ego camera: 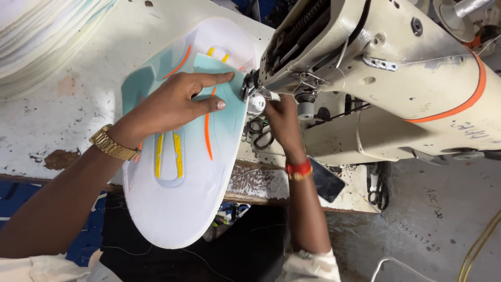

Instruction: The person uses a sewing machine to stitch the edges of light blue and white fabric pieces, likely face masks. They repeatedly pick up a piece from a stack, guide it through the machine, and place the finished item on a separate pile.

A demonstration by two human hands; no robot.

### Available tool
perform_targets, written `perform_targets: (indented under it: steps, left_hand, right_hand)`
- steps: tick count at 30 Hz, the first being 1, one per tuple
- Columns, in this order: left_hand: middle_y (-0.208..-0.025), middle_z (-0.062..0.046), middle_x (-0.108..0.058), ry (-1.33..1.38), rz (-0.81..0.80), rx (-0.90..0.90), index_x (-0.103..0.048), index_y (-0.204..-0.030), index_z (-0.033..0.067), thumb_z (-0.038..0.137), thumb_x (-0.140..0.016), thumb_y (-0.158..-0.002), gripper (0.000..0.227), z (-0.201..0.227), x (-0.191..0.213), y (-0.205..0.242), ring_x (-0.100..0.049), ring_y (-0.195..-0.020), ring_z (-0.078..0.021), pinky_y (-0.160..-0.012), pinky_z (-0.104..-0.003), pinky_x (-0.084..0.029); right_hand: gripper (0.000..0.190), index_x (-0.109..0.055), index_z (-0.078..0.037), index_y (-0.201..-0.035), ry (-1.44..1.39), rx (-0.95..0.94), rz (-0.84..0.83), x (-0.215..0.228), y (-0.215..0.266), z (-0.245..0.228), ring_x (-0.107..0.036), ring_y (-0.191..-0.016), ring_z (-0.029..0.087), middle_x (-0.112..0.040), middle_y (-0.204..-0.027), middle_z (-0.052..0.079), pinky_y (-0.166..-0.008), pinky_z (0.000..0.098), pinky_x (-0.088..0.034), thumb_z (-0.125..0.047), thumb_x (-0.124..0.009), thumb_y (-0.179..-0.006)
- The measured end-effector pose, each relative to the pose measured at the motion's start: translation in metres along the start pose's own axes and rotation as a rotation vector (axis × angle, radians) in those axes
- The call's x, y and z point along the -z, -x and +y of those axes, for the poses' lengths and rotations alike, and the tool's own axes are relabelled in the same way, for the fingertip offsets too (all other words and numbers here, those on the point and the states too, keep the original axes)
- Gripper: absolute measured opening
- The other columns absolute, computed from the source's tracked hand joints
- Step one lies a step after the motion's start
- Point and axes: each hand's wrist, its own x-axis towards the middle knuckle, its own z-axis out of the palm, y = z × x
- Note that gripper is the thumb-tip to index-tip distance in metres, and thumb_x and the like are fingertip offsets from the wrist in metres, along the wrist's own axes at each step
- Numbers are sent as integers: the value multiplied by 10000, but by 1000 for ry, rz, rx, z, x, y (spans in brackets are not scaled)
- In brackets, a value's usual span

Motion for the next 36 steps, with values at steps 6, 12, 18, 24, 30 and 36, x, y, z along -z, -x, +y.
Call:
perform_targets:
  steps: [6,12,18,24,30,36]
  left_hand:
    - [-1221,-141,-753,-33,-15,62,-527,-1496,158,241,-699,-919,608,6,3,-6,-658,-981,-56,-840,-305,-525]
    - [-1234,-156,-792,-68,-40,280,-505,-1572,281,326,-682,-904,692,27,23,-5,-560,-633,-251,-631,-429,-540]
    - [-1632,-161,-375,-247,-213,-16,-163,-1657,222,322,-747,-857,996,-1,43,20,-671,-1097,-244,-883,-402,-559]
    - [-1391,-58,-708,-271,-260,34,-513,-1503,267,327,-714,-854,682,11,50,26,-733,-1085,-184,-1005,-344,-560]
    - [-1406,-171,-643,-356,-182,-238,-509,-1513,157,285,-759,-862,709,20,56,9,-657,-1198,-230,-973,-390,-512]
    - [-1207,-69,-760,-387,-121,163,-500,-1516,334,354,-764,-843,722,13,69,-28,-755,-973,-179,-881,-359,-562]
  right_hand:
    - [401,-573,-9,-1386,160,163,-275,23,-88,172,-605,-1255,276,-647,-1333,139,-1063,396,-477,-151,-612,-1013]
    - [357,-582,5,-1250,1077,819,1,6,-182,236,-557,-1109,226,-607,-1237,114,-944,364,-441,-270,-511,-1034]
    - [257,-665,-108,-1141,-156,29,299,-36,46,-27,-703,-1038,154,-728,-1119,55,-881,306,-569,-293,-503,-1067]
    - [386,-564,-63,-819,-456,-133,-34,-83,221,-51,-625,-835,170,-664,-882,67,-759,302,-566,-335,-613,-1089]
    - [290,-732,25,-1089,-460,-390,50,-101,218,-80,-629,-785,61,-756,-897,32,-717,228,-520,-230,-640,-986]
    - [297,-733,53,-1105,-462,-301,0,-100,175,-90,-640,-781,79,-742,-879,45,-723,259,-528,-220,-640,-1033]
